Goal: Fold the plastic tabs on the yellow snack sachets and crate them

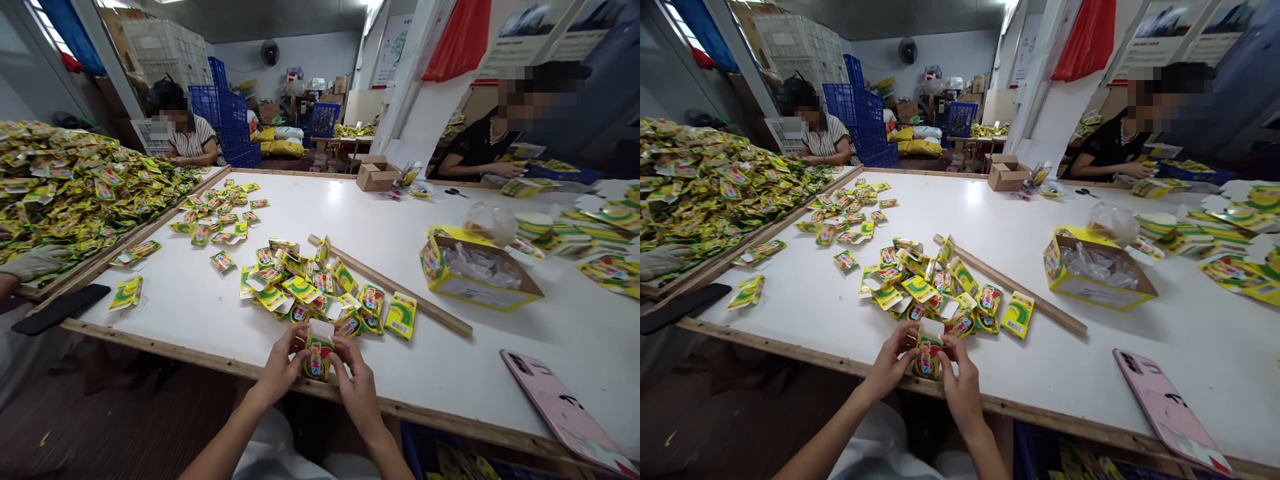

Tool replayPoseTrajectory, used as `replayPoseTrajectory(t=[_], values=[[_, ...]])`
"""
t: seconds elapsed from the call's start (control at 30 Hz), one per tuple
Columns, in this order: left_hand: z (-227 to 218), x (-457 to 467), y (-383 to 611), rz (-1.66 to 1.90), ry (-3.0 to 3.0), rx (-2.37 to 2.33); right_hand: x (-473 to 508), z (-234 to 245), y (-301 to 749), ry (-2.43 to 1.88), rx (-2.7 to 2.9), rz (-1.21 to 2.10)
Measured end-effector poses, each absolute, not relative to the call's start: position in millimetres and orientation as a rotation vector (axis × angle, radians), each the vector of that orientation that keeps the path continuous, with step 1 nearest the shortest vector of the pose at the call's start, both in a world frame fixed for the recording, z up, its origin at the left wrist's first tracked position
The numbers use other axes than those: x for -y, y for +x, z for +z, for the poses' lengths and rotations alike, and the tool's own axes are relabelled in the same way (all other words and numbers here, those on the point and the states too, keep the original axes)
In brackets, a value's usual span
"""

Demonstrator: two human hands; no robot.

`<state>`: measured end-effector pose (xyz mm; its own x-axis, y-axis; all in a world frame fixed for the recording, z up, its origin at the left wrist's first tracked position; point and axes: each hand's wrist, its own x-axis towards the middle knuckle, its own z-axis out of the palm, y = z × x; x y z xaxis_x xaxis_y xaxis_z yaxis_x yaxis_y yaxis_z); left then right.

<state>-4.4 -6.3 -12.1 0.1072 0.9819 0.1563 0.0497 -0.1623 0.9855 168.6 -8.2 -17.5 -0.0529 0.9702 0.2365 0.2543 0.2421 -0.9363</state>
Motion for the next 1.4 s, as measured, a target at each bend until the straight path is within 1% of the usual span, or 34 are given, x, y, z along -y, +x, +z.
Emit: replayPoseTrajectory(t=[0.2,0.33,0.43,0.7,1.13,1.4], values=[[-5,5,-7,1.152,1.468,-1.153,-7,-16,167,-1.187,1.608,0.859],[-3,1,-3,1.248,1.507,-1.166,-14,-18,160,-1.159,1.539,0.815],[-6,-1,2,1.325,1.439,-1.107,-15,-20,158,-1.148,1.422,0.851],[0,2,5,1.316,1.472,-1.231,-11,-10,163,-1.093,1.589,0.799],[12,-11,10,1.323,1.47,-1.329,-20,4,155,-1.254,1.525,0.785],[-2,-5,3,1.34,1.465,-1.191,-8,-18,159,-1.147,1.522,0.842]])
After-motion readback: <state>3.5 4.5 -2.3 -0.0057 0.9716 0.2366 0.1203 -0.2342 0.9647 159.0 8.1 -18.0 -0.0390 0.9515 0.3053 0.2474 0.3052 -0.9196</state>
